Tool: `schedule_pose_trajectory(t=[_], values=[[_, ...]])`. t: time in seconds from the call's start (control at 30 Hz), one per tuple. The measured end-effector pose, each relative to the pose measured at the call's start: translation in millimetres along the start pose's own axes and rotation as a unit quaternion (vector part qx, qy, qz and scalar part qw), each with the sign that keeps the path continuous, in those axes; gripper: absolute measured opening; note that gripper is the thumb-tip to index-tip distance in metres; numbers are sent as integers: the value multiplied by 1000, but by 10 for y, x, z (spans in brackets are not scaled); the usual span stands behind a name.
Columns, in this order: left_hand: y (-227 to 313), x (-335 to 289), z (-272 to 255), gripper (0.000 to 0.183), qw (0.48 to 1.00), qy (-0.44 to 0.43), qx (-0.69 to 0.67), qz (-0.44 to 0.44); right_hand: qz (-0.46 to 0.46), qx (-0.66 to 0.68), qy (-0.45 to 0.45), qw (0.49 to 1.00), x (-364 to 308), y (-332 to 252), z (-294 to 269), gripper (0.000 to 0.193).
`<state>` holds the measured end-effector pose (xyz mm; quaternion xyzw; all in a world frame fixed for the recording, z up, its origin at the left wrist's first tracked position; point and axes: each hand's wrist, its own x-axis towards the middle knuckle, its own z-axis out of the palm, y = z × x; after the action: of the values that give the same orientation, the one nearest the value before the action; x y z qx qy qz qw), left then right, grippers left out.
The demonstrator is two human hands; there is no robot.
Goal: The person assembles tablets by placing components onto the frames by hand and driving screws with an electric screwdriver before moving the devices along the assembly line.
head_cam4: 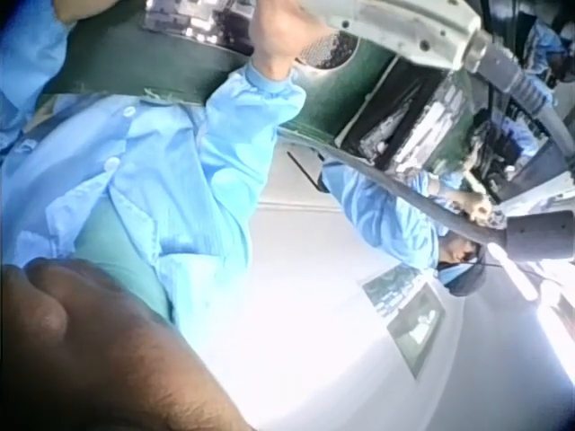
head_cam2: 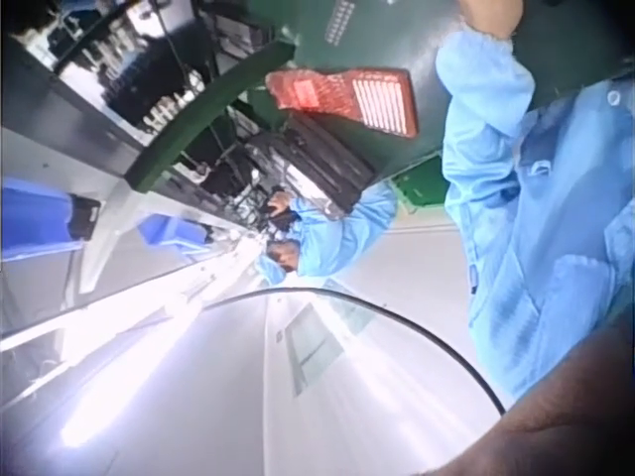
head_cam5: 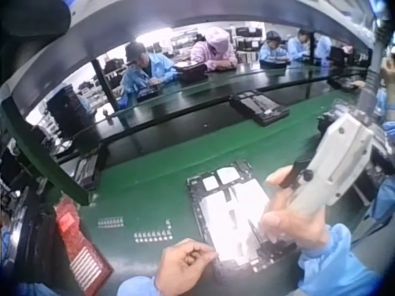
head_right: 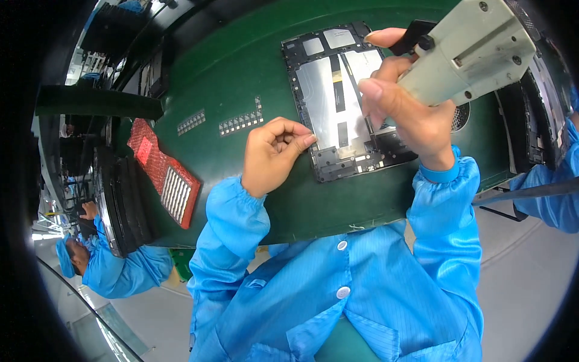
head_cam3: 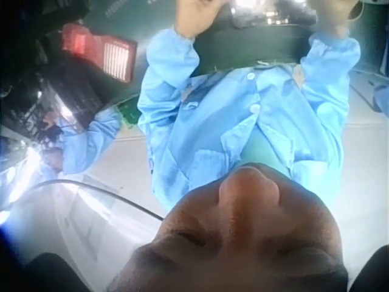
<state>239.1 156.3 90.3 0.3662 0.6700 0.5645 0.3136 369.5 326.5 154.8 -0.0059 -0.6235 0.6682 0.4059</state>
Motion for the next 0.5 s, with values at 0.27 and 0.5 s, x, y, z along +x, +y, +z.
schedule_pose_trajectory(t=[0.27,0.5], values=[[65,-51,34,10,994,28,104,19,31,16,-30,999,-36,25,289,44],[-48,-251,52,14,919,47,284,270,103,31,-22,994,54,272,632,38]])
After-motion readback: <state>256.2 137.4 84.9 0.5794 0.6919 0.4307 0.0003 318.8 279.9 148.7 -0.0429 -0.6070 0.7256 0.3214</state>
